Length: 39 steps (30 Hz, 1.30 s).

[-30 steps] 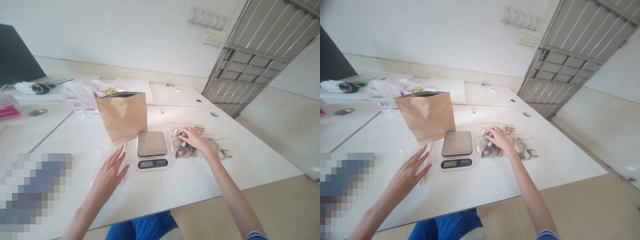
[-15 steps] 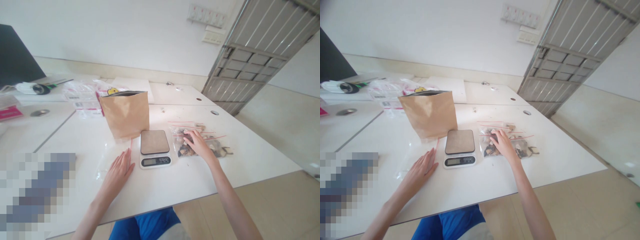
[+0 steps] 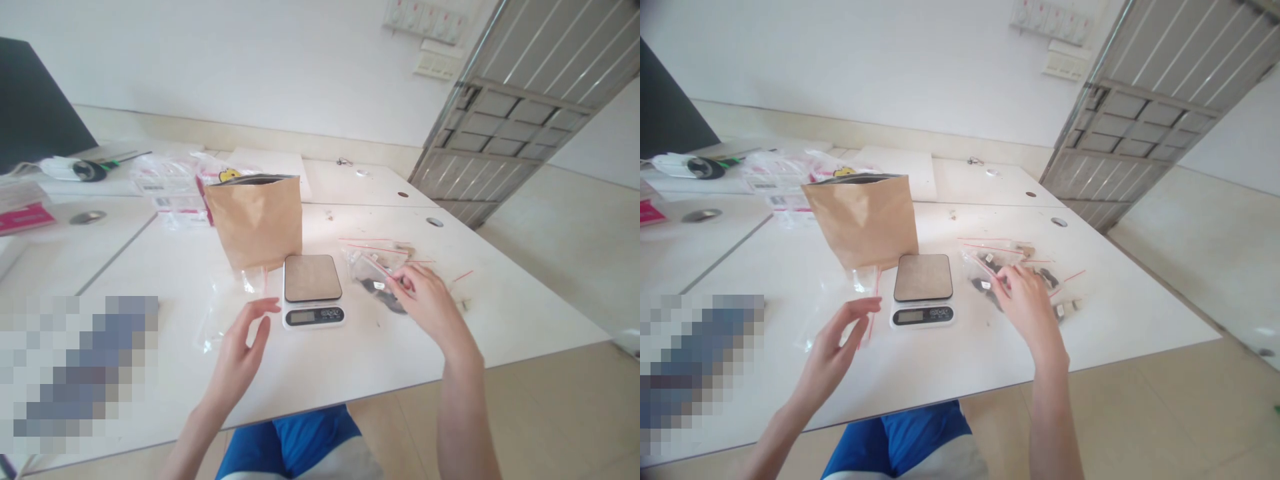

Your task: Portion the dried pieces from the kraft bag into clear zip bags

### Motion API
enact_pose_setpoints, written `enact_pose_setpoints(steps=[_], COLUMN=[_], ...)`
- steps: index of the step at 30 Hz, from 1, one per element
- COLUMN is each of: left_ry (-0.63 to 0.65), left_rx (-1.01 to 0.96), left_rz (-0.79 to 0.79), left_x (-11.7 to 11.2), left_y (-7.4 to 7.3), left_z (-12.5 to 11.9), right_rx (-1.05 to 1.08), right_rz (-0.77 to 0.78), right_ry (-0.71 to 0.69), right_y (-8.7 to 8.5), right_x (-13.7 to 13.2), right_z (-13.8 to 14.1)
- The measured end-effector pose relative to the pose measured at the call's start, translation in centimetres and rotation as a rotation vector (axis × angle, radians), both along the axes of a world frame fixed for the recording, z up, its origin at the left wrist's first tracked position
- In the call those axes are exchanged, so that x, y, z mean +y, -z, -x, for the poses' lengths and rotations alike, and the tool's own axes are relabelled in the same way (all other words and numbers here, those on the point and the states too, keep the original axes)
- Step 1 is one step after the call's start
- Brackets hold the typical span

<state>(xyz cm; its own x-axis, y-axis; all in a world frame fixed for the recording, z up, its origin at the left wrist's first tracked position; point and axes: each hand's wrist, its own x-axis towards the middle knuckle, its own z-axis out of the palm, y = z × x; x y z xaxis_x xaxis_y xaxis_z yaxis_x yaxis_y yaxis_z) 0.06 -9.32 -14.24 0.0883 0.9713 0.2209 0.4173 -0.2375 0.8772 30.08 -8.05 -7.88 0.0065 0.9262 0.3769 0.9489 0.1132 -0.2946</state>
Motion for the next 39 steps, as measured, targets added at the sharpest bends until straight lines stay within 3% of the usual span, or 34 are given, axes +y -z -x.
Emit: enact_pose_setpoints(steps=[3, 5, 9, 12, 23, 28, 33, 36, 39], left_ry=[0.271, 0.340, 0.229, 0.116, 0.027, 0.041, 0.116, 0.142, 0.079], left_rx=[-0.344, -0.469, -0.541, -0.492, -0.514, -0.379, -0.228, -0.123, -0.073], left_rz=[0.209, 0.277, 0.265, 0.254, 0.192, 0.163, 0.145, 0.122, 0.104], left_x=[-2.0, -2.9, -3.5, -3.3, -2.3, -1.7, -0.9, -0.7, -0.6], left_y=[-2.4, -3.1, -2.7, -2.2, -2.6, -2.9, -2.8, -2.6, -2.6], left_z=[-2.0, -3.3, -4.2, -3.7, -4.3, -3.9, -3.3, -3.0, -2.1], right_rx=[0.349, 0.602, 1.090, 1.255, 1.141, 1.102, 0.894, 0.734, 0.659], right_rz=[0.110, 0.141, 0.277, 0.292, 0.281, 0.283, 0.175, 0.202, 0.174], right_ry=[-0.020, -0.133, -0.391, -0.486, -0.484, -0.473, -0.420, -0.394, -0.358], right_y=[-1.2, -0.8, 1.5, 2.9, 3.0, 2.8, 2.8, 2.9, 3.2], right_x=[-2.4, -3.1, -3.4, -3.5, -3.7, -3.3, -3.2, -3.1, -2.5], right_z=[4.8, 8.4, 13.8, 15.1, 13.6, 13.4, 13.6, 13.7, 12.9])
